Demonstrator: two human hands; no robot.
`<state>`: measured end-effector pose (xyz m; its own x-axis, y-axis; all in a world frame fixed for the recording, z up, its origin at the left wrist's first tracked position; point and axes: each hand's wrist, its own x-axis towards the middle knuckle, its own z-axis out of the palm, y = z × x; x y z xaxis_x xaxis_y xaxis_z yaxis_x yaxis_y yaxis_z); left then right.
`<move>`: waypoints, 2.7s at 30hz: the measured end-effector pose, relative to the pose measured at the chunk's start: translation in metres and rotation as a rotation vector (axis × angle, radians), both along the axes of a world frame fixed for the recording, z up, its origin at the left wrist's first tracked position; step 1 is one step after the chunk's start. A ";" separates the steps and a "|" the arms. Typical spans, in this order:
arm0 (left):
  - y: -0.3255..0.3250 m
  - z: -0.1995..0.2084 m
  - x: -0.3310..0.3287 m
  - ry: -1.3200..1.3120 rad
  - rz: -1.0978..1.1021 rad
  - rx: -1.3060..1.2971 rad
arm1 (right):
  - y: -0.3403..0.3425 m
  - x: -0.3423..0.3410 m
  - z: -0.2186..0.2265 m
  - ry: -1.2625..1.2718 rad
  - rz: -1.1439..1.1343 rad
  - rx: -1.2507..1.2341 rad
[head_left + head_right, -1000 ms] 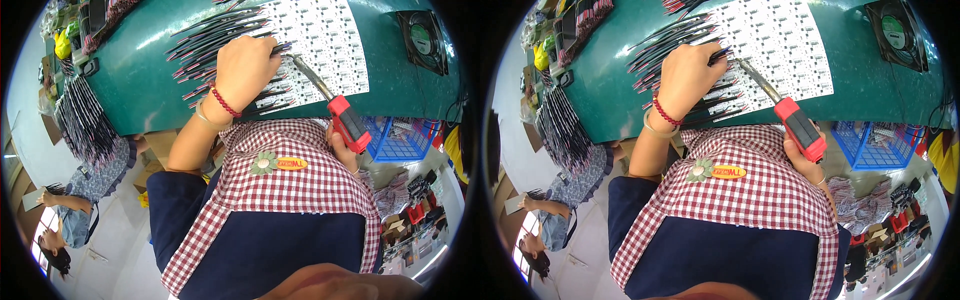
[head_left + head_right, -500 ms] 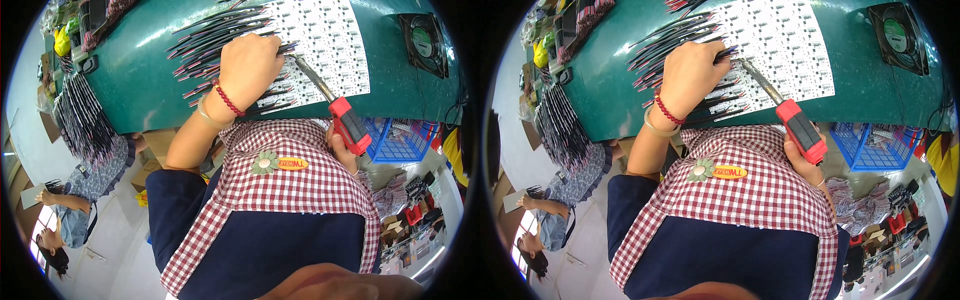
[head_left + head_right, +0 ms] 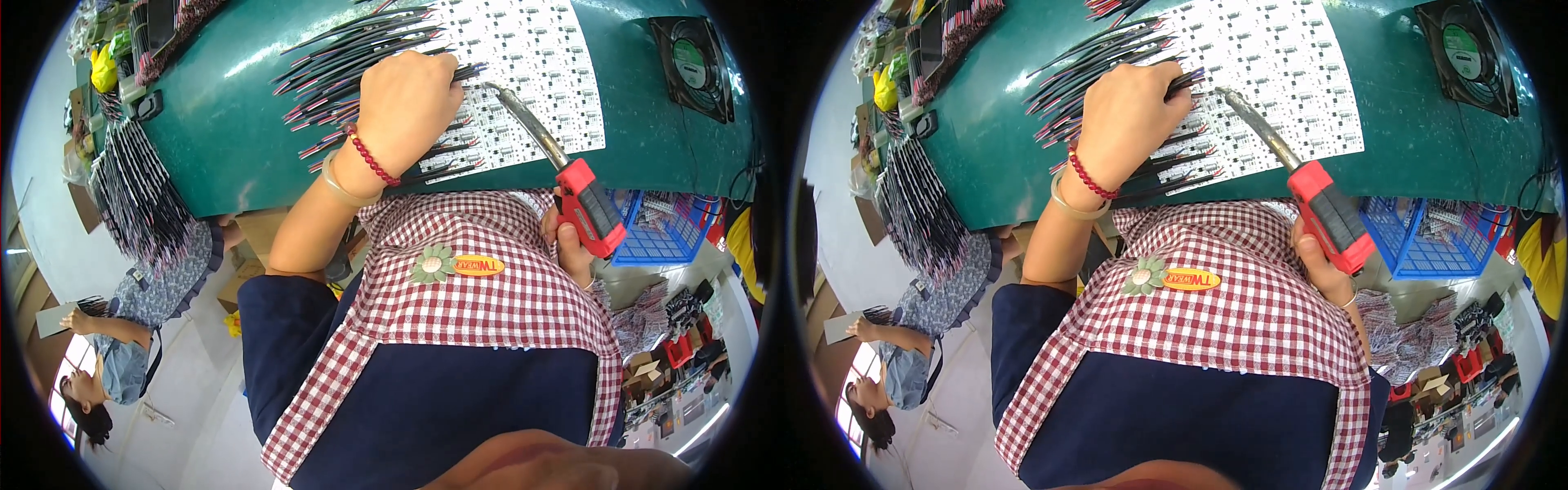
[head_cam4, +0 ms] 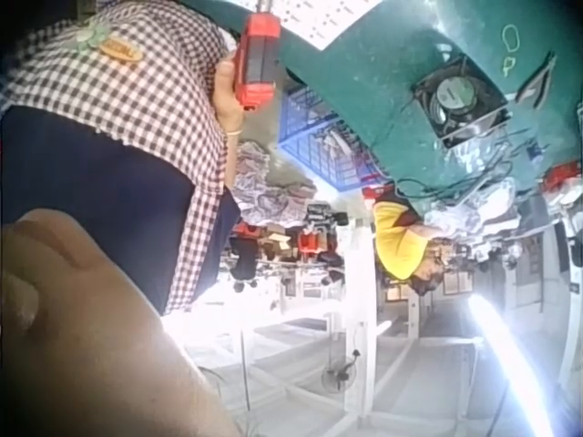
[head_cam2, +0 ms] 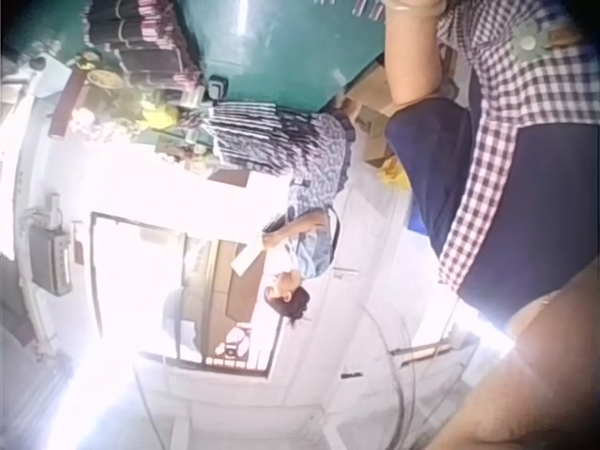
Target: The person inserts wires from bundles of wires into a circuit board panel by hand.
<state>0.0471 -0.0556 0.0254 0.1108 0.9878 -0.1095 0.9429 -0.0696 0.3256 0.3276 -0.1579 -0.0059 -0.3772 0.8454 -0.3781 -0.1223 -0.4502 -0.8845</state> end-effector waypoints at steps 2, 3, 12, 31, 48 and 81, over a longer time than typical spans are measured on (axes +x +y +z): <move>-0.001 -0.002 0.000 0.001 0.008 -0.008 | -0.006 0.004 -0.008 -0.104 -0.026 0.054; -0.003 -0.002 0.000 -0.019 0.005 0.005 | -0.007 0.007 -0.009 -0.103 -0.026 0.053; -0.008 -0.005 0.004 -0.065 0.017 0.023 | -0.005 0.007 -0.015 -0.101 0.059 0.003; -0.011 -0.006 0.007 -0.073 0.005 0.049 | -0.004 0.000 -0.014 -0.103 0.031 0.051; -0.021 -0.009 -0.003 -0.130 0.048 0.118 | -0.002 0.005 -0.007 0.054 -0.078 0.105; -0.004 -0.004 -0.005 -0.159 -0.058 -0.160 | -0.012 0.020 -0.025 -0.255 0.151 0.184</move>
